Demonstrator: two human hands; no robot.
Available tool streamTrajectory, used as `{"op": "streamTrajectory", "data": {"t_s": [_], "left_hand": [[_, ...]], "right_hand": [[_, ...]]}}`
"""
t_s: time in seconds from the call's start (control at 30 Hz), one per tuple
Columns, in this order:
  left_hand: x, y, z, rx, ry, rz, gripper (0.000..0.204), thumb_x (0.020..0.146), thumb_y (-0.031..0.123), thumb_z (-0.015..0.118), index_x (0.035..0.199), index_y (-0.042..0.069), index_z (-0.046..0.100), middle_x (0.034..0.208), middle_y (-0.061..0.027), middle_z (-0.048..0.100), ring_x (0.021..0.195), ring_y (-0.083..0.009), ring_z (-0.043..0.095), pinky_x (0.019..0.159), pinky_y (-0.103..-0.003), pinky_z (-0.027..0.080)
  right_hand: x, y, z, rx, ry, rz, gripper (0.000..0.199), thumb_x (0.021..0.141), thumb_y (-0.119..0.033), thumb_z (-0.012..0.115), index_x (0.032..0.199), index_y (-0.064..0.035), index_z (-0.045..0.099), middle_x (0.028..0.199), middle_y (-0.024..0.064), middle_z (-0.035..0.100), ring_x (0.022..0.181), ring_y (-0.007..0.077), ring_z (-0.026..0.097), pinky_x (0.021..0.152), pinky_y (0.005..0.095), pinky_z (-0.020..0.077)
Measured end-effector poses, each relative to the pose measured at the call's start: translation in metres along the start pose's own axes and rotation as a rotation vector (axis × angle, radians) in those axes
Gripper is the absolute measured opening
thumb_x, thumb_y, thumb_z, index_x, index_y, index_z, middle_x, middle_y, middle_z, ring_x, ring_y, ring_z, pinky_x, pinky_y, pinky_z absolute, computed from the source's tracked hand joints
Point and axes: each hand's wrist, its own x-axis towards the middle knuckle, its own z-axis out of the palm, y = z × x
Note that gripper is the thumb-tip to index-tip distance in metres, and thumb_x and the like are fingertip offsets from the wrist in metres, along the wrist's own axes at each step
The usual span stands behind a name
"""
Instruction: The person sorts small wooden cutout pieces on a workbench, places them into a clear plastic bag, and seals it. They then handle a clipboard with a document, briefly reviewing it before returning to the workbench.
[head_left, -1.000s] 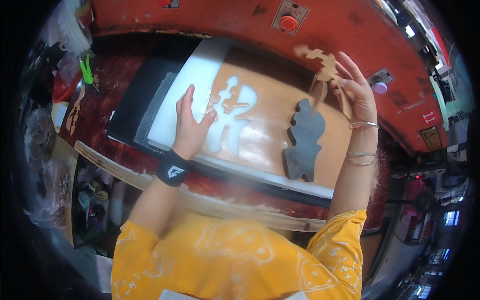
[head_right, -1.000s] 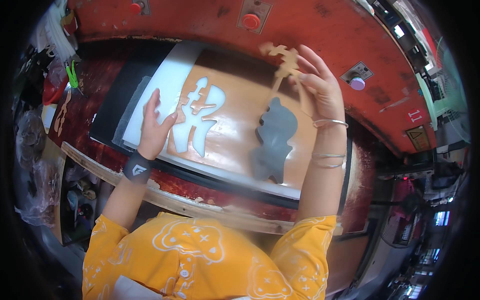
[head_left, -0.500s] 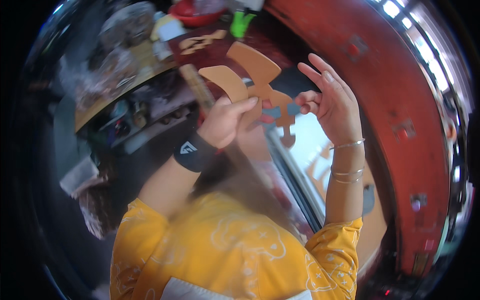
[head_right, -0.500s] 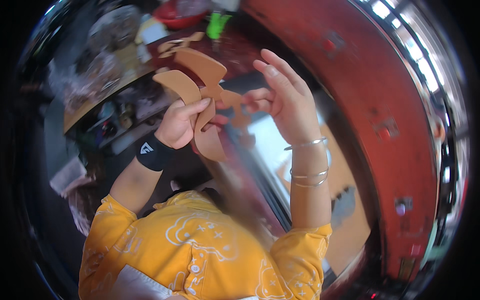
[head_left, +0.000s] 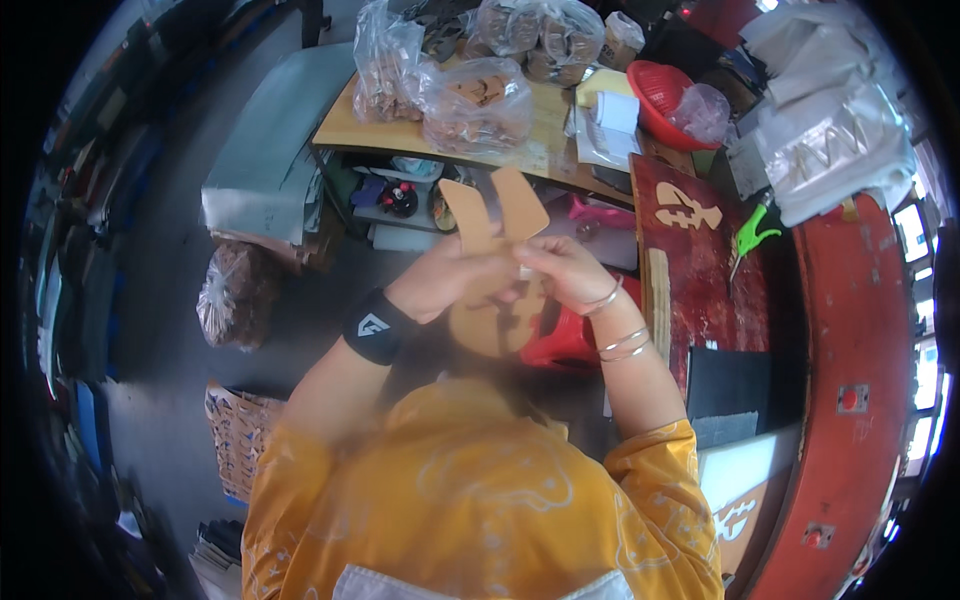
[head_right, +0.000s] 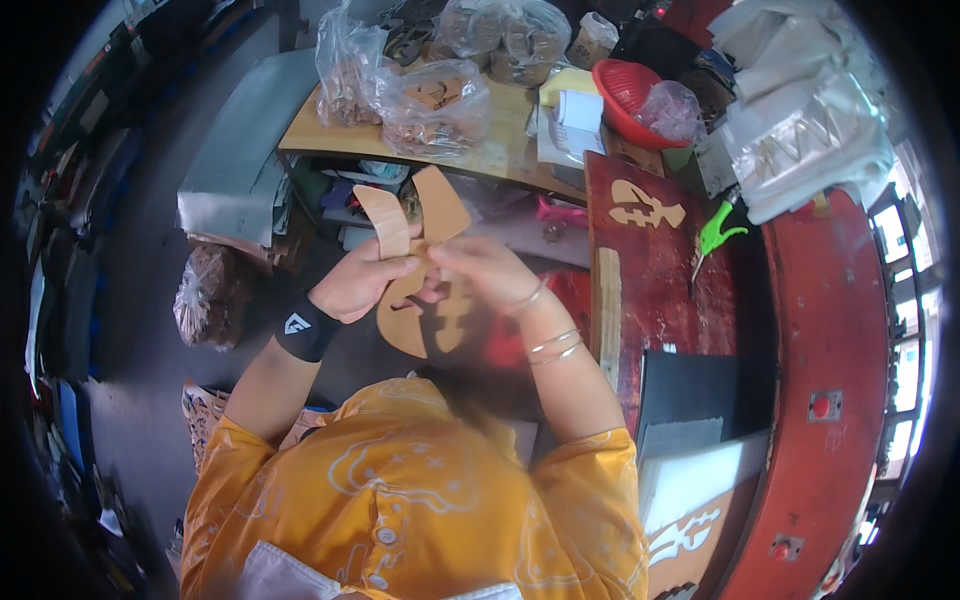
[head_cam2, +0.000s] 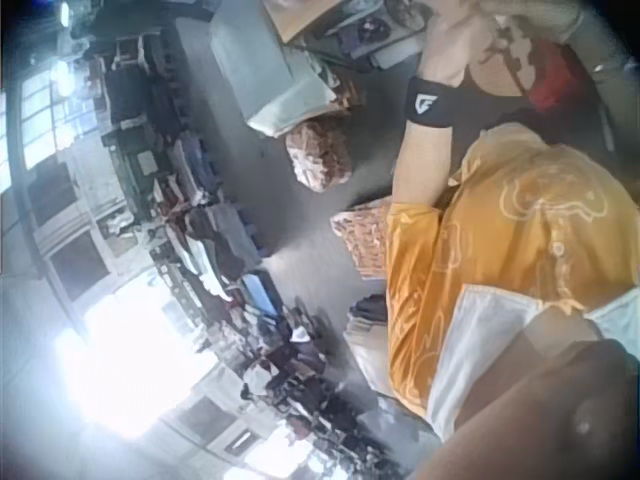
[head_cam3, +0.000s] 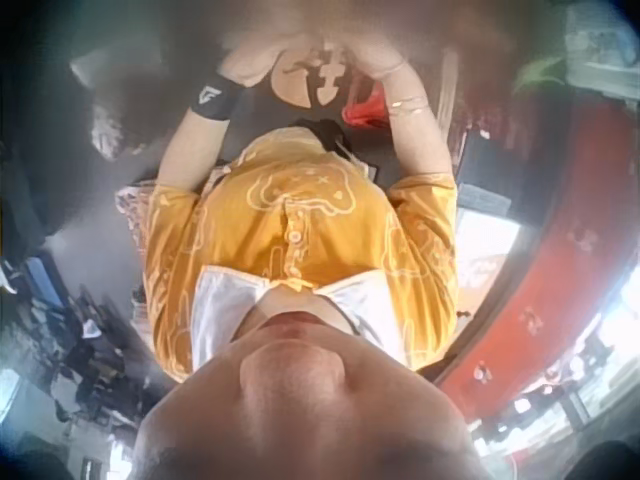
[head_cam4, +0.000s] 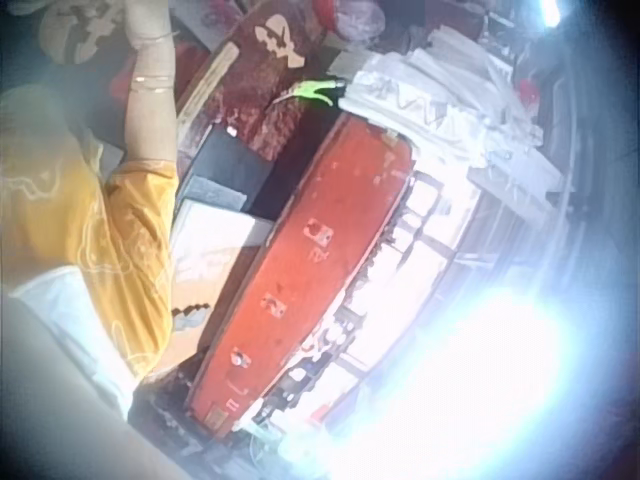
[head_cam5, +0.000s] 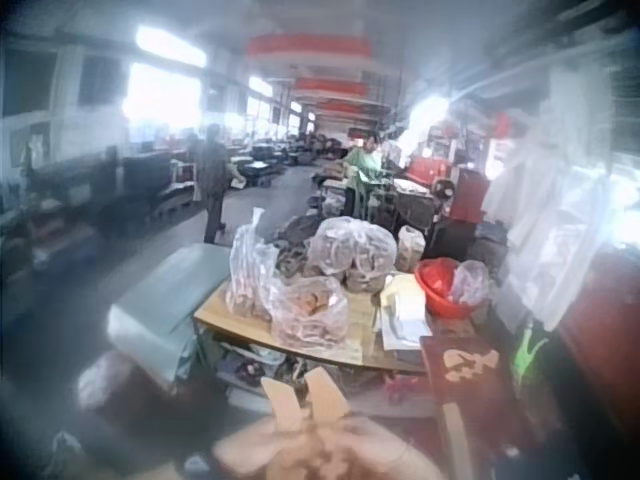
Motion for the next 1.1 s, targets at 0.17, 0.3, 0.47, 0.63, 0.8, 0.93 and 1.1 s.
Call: {"op": "streamTrajectory", "data": {"t_s": [0.17,0.3,0.47,0.63,0.8,0.93,1.1], "left_hand": [[0.023,-0.011,-0.054,-0.069,0.113,0.056,0.048,0.096,0.021,0.047,0.138,0.003,0.032,0.107,-0.0080,0.058,0.094,-0.0149,0.058,0.077,-0.026,0.048],[0.067,-0.014,-0.122,-0.048,0.466,0.108,0.049,0.093,0.030,0.053,0.134,0.006,0.039,0.114,-0.0070,0.057,0.104,-0.0144,0.055,0.087,-0.029,0.044],[0.170,0.005,-0.204,0.114,0.539,0.223,0.039,0.093,0.023,0.053,0.127,0.006,0.048,0.109,-0.0070,0.059,0.099,-0.0130,0.056,0.084,-0.028,0.046],[0.302,0.017,-0.237,0.724,0.521,0.228,0.040,0.088,0.017,0.057,0.123,0.001,0.051,0.107,-0.0098,0.060,0.095,-0.0159,0.057,0.081,-0.026,0.046],[0.369,-0.003,-0.235,1.553,0.352,0.225,0.048,0.084,0.021,0.058,0.127,0.005,0.045,0.109,-0.0145,0.059,0.102,-0.0243,0.056,0.087,-0.034,0.045],[0.393,-0.023,-0.225,1.311,0.266,0.284,0.059,0.082,0.025,0.059,0.132,0.004,0.036,0.105,-0.0172,0.061,0.095,-0.0279,0.058,0.082,-0.037,0.046],[0.392,-0.025,-0.224,0.761,-0.019,0.429,0.073,0.079,0.029,0.062,0.138,0.004,0.025,0.100,-0.0206,0.062,0.088,-0.0323,0.061,0.075,-0.042,0.048]], "right_hand": [[0.070,0.012,-0.012,-0.028,0.039,-0.024,0.020,0.089,-0.019,0.059,0.094,-0.0002,0.065,0.081,0.0059,0.066,0.069,0.0128,0.061,0.064,0.0272,0.0499],[0.134,-0.014,-0.070,0.180,0.151,-0.026,0.016,0.089,-0.017,0.060,0.091,-0.0017,0.063,0.082,0.0085,0.065,0.074,0.0241,0.067,0.059,0.0316,0.0526],[0.197,-0.067,-0.181,0.342,0.258,-0.050,0.013,0.089,-0.017,0.059,0.093,-0.0047,0.060,0.081,0.0090,0.064,0.074,0.0278,0.067,0.051,0.0296,0.0469],[0.281,-0.098,-0.246,0.378,0.376,0.112,0.018,0.085,-0.021,0.064,0.097,-0.0091,0.057,0.082,0.0050,0.056,0.077,0.0240,0.063,0.049,0.0212,0.0425],[0.371,-0.083,-0.256,0.400,0.224,0.327,0.015,0.085,-0.020,0.063,0.094,-0.0096,0.057,0.083,0.0033,0.057,0.074,0.0206,0.061,0.053,0.0190,0.0432],[0.411,-0.050,-0.250,0.493,0.004,0.476,0.014,0.085,-0.022,0.062,0.091,-0.0100,0.058,0.085,0.0022,0.058,0.072,0.0171,0.059,0.054,0.0196,0.0432],[0.429,-0.022,-0.283,0.561,0.097,0.645,0.012,0.087,-0.020,0.058,0.090,-0.0087,0.056,0.082,0.0045,0.057,0.067,0.0156,0.056,0.056,0.0233,0.0450]]}}
